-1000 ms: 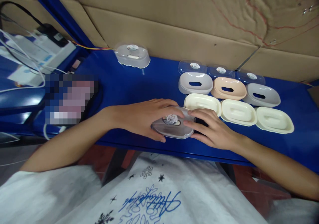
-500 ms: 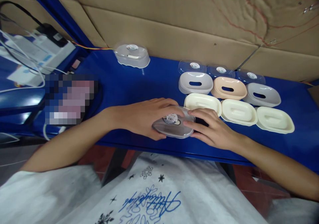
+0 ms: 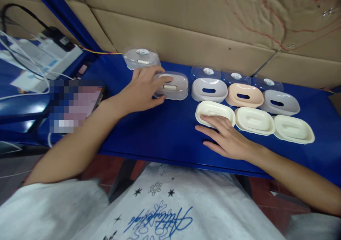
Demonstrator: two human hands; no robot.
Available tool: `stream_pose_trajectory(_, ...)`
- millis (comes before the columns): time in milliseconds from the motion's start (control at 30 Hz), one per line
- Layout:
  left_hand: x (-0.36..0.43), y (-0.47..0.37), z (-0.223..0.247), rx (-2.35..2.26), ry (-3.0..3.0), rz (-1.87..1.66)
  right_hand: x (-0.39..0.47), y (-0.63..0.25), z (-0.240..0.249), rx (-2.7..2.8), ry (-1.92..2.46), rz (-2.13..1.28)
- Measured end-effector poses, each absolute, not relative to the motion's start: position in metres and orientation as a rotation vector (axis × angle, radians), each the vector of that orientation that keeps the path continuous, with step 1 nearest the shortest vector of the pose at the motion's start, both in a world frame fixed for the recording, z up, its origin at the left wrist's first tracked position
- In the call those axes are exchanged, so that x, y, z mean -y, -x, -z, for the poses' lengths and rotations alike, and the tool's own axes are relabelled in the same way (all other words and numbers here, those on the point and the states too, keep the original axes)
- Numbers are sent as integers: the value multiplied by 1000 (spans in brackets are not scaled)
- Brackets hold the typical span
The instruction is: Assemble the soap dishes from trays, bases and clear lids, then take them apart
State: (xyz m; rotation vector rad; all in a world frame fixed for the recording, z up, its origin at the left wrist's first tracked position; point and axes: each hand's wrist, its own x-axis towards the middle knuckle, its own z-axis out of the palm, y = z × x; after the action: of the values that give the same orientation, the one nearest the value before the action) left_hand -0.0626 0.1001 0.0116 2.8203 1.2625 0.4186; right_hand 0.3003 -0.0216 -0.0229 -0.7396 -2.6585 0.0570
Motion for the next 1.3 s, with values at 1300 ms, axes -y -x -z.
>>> stream_pose_trajectory(1300, -107, 43, 27, -1257, -2701, -338, 19, -303, 24, 2644, 730, -136)
